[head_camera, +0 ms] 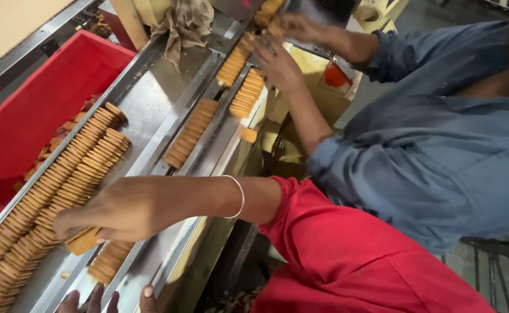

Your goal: The person sorts and aligns biscuits on a conveyor belt by hand, moving rows of biscuits and clearing gaps.

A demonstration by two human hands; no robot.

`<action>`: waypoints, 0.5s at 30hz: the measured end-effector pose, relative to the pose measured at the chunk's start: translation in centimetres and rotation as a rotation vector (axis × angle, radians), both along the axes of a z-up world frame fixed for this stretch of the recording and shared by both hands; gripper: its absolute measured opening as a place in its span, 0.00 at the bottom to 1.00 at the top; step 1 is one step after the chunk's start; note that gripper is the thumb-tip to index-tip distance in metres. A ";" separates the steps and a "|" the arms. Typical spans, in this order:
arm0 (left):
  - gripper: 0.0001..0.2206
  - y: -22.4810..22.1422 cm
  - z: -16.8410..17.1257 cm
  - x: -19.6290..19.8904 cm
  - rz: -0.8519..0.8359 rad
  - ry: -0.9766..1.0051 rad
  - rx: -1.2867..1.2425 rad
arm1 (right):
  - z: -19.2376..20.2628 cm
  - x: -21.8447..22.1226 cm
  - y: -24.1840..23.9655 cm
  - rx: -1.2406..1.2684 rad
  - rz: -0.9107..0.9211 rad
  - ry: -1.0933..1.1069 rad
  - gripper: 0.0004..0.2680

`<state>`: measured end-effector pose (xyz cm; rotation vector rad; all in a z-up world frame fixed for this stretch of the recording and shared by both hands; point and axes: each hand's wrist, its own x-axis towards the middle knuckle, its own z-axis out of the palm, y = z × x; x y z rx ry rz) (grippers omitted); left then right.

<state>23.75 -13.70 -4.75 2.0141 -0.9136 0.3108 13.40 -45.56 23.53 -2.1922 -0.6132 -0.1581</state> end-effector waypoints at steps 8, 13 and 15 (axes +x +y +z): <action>0.19 4.2 -9.5 3.3 -0.285 0.362 0.106 | -2.6 -1.0 0.5 0.171 0.048 -0.202 0.17; 0.27 3.2 -7.7 -3.2 -0.064 0.248 -0.074 | -3.7 -0.5 1.2 0.100 -0.044 -0.216 0.17; 0.31 2.5 -6.1 -6.6 0.042 0.109 -0.131 | -3.7 -0.5 1.6 0.053 -0.082 -0.172 0.18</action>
